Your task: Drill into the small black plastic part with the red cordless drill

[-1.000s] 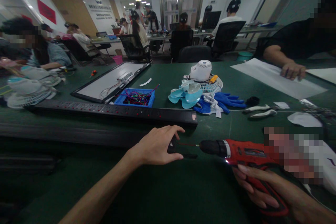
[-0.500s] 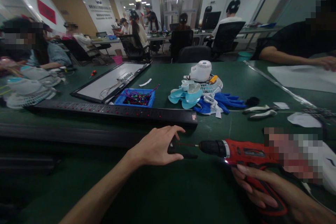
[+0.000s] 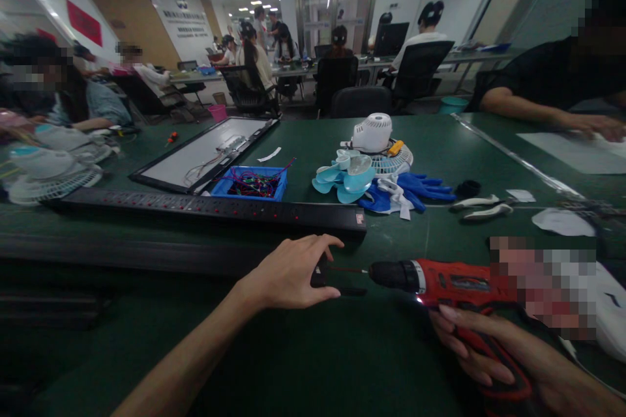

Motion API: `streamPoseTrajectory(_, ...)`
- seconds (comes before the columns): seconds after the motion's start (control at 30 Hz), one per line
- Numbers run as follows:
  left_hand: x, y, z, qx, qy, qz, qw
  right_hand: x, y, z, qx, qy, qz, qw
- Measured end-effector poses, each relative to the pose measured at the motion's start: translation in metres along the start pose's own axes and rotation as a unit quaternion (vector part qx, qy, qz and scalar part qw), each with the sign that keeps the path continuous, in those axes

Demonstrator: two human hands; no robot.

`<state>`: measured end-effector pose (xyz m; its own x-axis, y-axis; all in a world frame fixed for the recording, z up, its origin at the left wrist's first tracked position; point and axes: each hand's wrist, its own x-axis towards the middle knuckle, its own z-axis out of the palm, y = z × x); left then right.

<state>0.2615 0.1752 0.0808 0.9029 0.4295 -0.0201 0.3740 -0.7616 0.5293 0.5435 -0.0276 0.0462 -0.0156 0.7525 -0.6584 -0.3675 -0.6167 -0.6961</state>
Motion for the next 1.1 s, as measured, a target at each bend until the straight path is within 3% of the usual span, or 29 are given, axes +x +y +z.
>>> streamPoseTrajectory(0.27,0.0007,0.0005,0.0004,-0.001,0.001,0.004,1.000,-0.0002,-0.0030,0.0037,0.000,-0.002,0.005,1.000)
streamPoseTrajectory(0.53,0.0002,0.0019,-0.0006,-0.001,0.001,0.007,1.000,0.0040,0.0028,-0.0032,0.014,-0.028,-0.040,0.999)
streamPoseTrajectory(1.1,0.0016,-0.0072,-0.0035,0.051,0.007,-0.020,0.998,0.0084,-0.0002,-0.0015,-0.035,0.005,-0.026,0.999)
